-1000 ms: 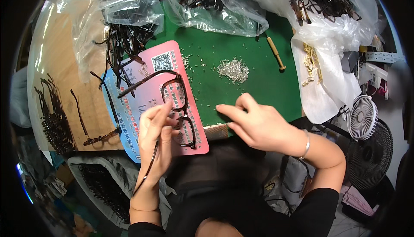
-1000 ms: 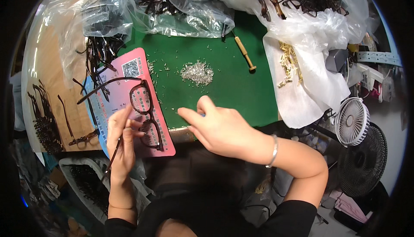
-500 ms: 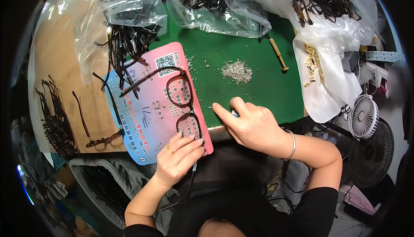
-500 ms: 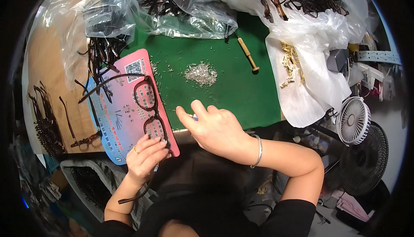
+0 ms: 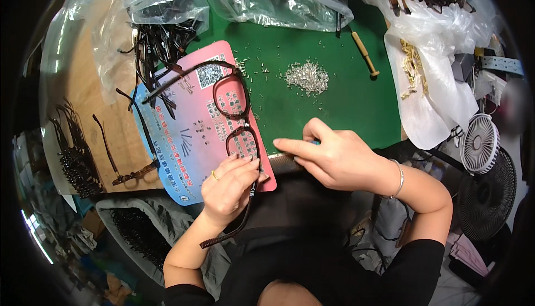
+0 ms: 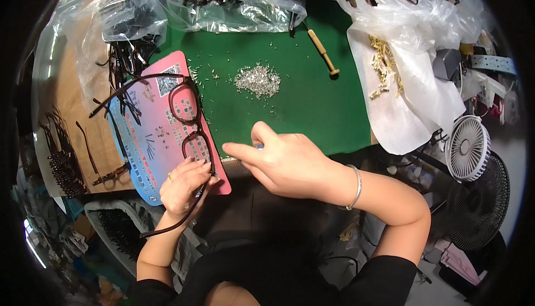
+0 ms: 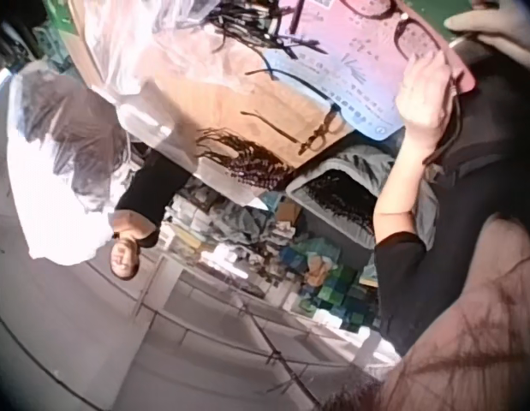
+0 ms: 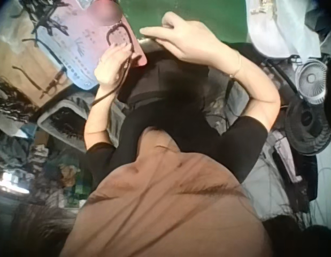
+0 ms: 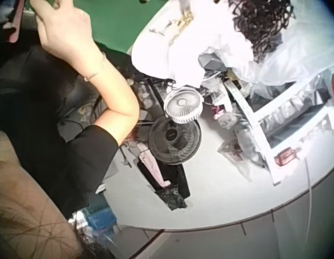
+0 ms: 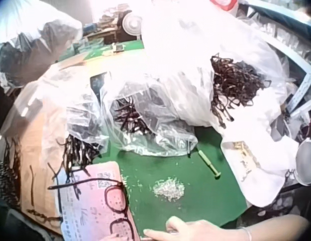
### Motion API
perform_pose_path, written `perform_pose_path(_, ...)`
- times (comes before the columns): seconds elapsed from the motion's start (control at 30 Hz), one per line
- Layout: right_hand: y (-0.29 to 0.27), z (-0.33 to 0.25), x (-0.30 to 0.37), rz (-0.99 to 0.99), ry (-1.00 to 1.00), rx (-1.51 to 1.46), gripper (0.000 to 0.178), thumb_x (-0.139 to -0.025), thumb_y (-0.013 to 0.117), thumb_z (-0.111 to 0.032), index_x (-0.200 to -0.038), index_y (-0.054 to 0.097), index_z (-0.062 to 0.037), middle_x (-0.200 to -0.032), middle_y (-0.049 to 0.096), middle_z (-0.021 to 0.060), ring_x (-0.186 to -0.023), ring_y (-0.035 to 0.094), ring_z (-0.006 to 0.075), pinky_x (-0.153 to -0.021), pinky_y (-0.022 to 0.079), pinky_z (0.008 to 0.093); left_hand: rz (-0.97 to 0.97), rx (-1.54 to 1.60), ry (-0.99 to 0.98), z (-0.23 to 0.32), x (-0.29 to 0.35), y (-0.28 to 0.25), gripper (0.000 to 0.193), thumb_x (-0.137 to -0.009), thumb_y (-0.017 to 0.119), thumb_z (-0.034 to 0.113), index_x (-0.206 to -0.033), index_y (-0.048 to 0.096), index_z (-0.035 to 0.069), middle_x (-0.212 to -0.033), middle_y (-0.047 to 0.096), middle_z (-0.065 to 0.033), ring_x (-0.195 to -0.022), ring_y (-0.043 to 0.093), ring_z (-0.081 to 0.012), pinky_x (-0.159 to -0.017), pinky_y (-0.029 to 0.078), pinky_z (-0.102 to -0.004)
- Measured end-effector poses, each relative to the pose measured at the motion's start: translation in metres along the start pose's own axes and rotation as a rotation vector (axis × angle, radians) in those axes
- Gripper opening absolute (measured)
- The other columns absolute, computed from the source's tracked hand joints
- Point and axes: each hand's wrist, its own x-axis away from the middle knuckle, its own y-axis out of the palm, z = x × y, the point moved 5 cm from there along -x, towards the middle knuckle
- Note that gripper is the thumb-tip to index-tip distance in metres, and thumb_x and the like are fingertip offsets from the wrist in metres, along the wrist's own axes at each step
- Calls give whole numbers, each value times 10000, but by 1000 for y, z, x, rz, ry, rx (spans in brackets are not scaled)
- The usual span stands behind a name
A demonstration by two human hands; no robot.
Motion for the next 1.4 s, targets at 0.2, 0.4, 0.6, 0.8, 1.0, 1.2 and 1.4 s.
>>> perform_pose_path(0.2, 19, -11, 2, -76, -39, -105, 276, -787, 581, -110, -1063, 587, -112, -798, 498, 155, -462, 552, 280, -429, 478, 362, 18, -75, 38, -3, 1, 2, 199, -636, 781, 69, -780, 645, 60, -865, 667, -46, -808, 636, -214, -827, 514, -375)
perform_pose_path(0.4, 21, -12, 0, -86, -76, -121, 322, -770, 582, -104, -1092, 569, -111, -803, 502, 165, -474, 560, 285, -439, 483, 363, -58, -40, 11, -6, -2, 3, 230, -618, 789, 25, -771, 619, 43, -835, 676, -82, -829, 651, -243, -839, 515, -415)
perform_pose_path(0.6, 21, -12, 0, -84, -35, -87, 338, -767, 594, -102, -1104, 578, -119, -803, 498, 141, -490, 565, 258, -446, 485, 337, -46, -11, -2, -8, 0, 3, 220, -613, 772, -11, -768, 626, 43, -834, 676, -84, -825, 654, -248, -845, 514, -425)
perform_pose_path(0.8, 24, -14, 0, -32, -40, -17, 354, -775, 616, -112, -1127, 598, -147, -796, 490, 86, -500, 568, 200, -431, 474, 300, -37, 11, -11, -10, 1, 2, 213, -614, 766, -14, -773, 634, 38, -845, 677, -84, -829, 651, -243, -852, 512, -420)
perform_pose_path(1.0, 22, -18, -1, -31, -94, 7, 371, -730, 604, -97, -1100, 576, -82, -791, 500, 151, -462, 563, 257, -428, 487, 336, -7, 7, -34, -9, -1, 3, 112, -670, 729, 35, -755, 658, 50, -823, 683, -65, -792, 648, -222, -825, 515, -375)
perform_pose_path(1.2, 19, -14, -13, -138, -184, 88, 355, -712, 598, -89, -1051, 513, -23, -769, 489, 155, -454, 570, 267, -407, 479, 369, -16, 46, -41, -12, -1, 3, 117, -664, 729, 29, -758, 663, 54, -820, 682, -58, -789, 648, -218, -832, 511, -379)
perform_pose_path(1.4, 22, -12, -17, -186, -163, 18, 343, -700, 590, -64, -1020, 493, 12, -765, 478, 170, -460, 571, 290, -400, 467, 388, -10, 57, -22, -11, -2, 2, 135, -656, 737, 34, -769, 667, 59, -810, 678, -53, -790, 649, -213, -831, 513, -381)
